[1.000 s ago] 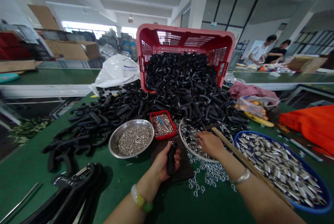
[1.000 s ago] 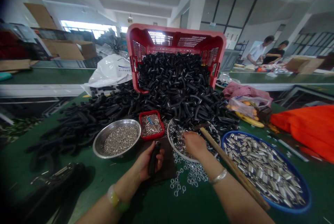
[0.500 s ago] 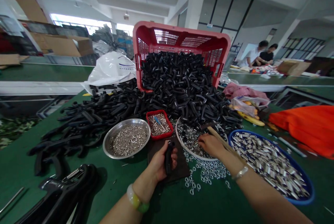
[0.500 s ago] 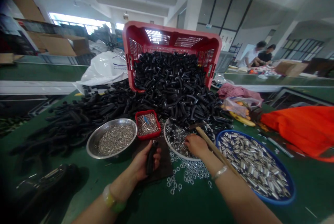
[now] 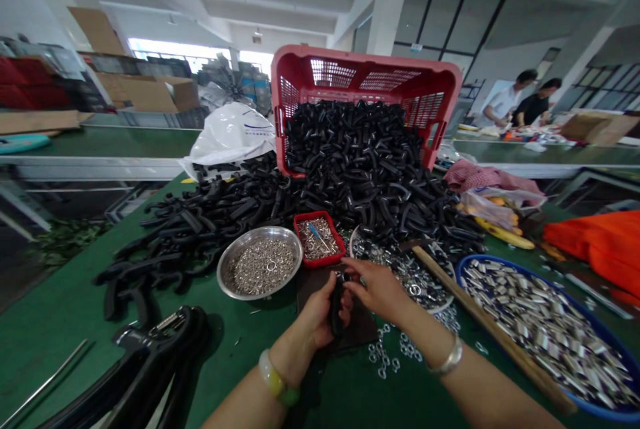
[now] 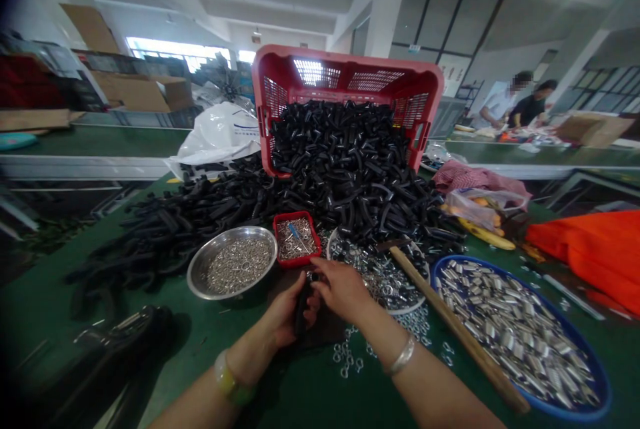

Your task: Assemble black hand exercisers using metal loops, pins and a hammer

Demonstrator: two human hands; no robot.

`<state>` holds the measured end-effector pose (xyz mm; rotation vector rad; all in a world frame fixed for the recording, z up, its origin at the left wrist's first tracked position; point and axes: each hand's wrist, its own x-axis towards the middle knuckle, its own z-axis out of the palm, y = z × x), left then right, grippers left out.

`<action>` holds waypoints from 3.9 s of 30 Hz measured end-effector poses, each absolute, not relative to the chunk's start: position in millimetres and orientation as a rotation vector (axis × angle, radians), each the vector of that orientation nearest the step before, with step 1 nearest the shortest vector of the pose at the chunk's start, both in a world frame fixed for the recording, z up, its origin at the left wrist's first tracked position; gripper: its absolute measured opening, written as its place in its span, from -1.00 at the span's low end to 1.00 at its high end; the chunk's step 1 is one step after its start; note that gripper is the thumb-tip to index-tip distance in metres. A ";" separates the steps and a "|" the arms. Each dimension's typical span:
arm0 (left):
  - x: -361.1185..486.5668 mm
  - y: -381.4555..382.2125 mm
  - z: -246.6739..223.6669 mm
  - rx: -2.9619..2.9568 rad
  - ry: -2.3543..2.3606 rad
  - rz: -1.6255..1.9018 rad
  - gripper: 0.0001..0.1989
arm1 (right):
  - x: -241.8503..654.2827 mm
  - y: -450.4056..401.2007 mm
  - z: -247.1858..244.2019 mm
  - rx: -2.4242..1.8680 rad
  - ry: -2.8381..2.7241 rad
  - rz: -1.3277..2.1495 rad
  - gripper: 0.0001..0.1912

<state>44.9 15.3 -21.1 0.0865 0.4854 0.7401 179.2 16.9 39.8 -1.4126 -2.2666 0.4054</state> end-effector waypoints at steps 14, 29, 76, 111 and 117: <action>42.8 16.1 -15.2 0.084 0.574 0.821 -0.78 | 213.9 41.0 43.5 -1.810 -2.501 0.017 -0.68; 42.7 14.7 -15.3 0.096 0.552 0.822 -0.78 | 274.8 101.5 28.6 -2.064 -2.433 -0.129 -0.78; 43.4 17.7 -21.1 0.777 0.945 1.065 -0.59 | 172.8 12.9 25.1 -1.812 -2.098 0.804 -0.19; 31.3 14.6 7.4 1.440 1.162 0.917 -0.65 | 185.1 5.7 28.7 -1.775 -2.059 0.836 -0.31; 8.6 27.8 14.6 1.480 0.915 0.672 -0.62 | 190.3 22.3 32.9 -1.134 -2.625 0.275 -0.66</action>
